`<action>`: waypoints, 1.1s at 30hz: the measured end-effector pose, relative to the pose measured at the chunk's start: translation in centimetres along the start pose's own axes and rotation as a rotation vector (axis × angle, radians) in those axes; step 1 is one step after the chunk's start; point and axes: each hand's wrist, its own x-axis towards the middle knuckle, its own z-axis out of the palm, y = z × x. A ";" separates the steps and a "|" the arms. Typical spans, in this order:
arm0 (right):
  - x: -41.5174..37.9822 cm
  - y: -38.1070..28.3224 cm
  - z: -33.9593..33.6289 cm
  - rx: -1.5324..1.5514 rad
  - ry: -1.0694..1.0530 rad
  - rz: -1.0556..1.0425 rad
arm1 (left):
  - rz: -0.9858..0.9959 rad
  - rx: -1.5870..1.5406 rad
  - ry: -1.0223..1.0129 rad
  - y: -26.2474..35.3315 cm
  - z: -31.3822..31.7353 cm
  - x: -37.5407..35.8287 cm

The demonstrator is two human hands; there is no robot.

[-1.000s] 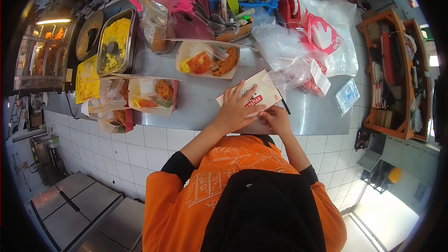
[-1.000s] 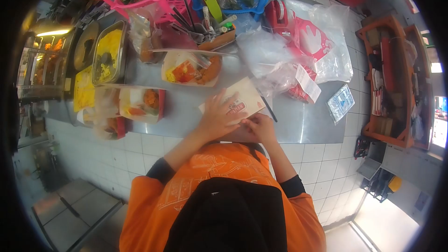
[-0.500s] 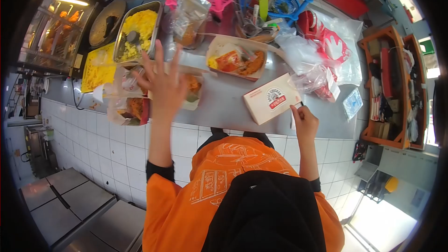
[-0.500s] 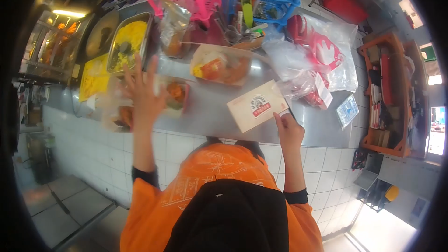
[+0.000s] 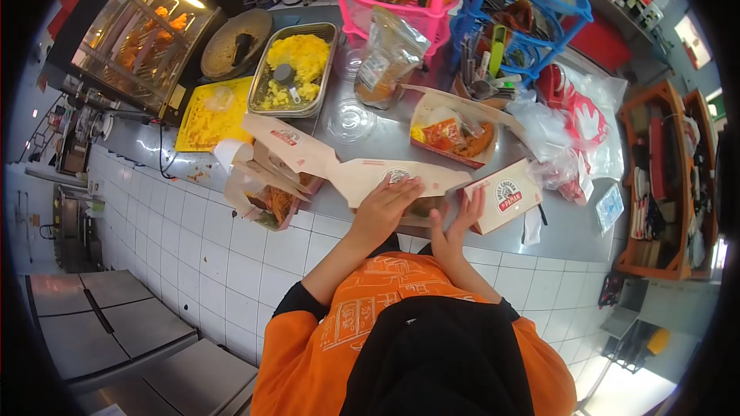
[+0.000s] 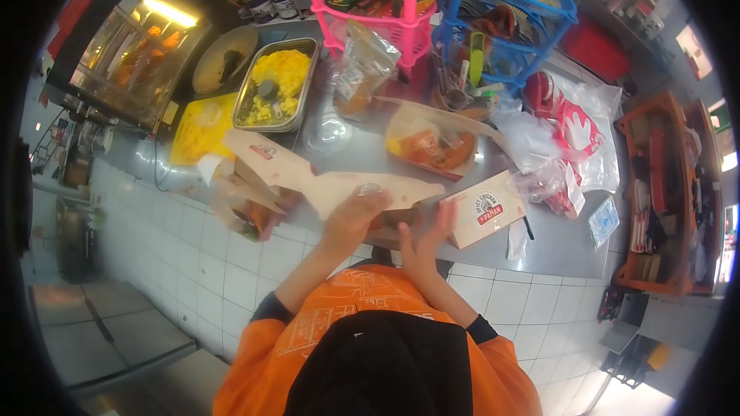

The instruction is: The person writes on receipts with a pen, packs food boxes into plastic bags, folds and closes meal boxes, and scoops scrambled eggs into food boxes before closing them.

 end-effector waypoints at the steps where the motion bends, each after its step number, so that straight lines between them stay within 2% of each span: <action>1: -0.5 0.4 0.0 0.000 -0.023 0.051 | 0.085 0.101 -0.013 0.2 -1.0 1.4; 2: -1.1 0.7 0.2 -0.001 -0.044 0.102 | 0.171 0.201 -0.028 0.1 -1.6 2.3; 5: -2.7 2.5 2.4 0.662 -0.017 0.433 | -0.109 -0.160 -0.254 -0.9 -1.2 3.3; 8: -3.4 4.2 1.8 0.724 -0.097 0.508 | -0.225 -0.335 -0.437 -2.9 0.1 3.1; 11: -5.6 6.3 1.3 0.428 -0.248 0.584 | -0.229 0.106 -0.716 -5.0 -2.6 3.8; 12: -5.6 5.8 1.2 0.467 -0.188 0.564 | -0.229 0.255 -0.799 -5.5 -3.1 4.2; 15: -4.7 4.3 1.8 0.619 -0.072 0.407 | -0.316 0.203 -0.822 -5.9 -3.3 5.9; 18: -5.0 4.0 -0.4 0.459 -0.174 0.433 | -0.449 0.199 -0.710 -4.0 -0.6 5.3; 21: -4.9 4.3 -2.5 0.310 -0.275 0.434 | -0.560 0.194 -0.684 -0.4 0.7 4.1; 23: -4.0 4.8 -3.4 0.286 -0.263 0.496 | -0.520 0.202 -0.675 0.1 2.3 2.4; 27: -2.3 6.0 -4.8 0.236 -0.233 0.623 | -0.537 0.145 -0.749 1.3 -0.3 2.7; 32: -1.3 4.6 -3.3 0.332 -0.043 0.240 | -0.689 0.031 -0.779 -0.1 -2.1 3.7; 33: -1.2 4.5 -2.9 0.307 -0.061 0.265 | -0.616 0.059 -0.802 0.0 -2.4 4.0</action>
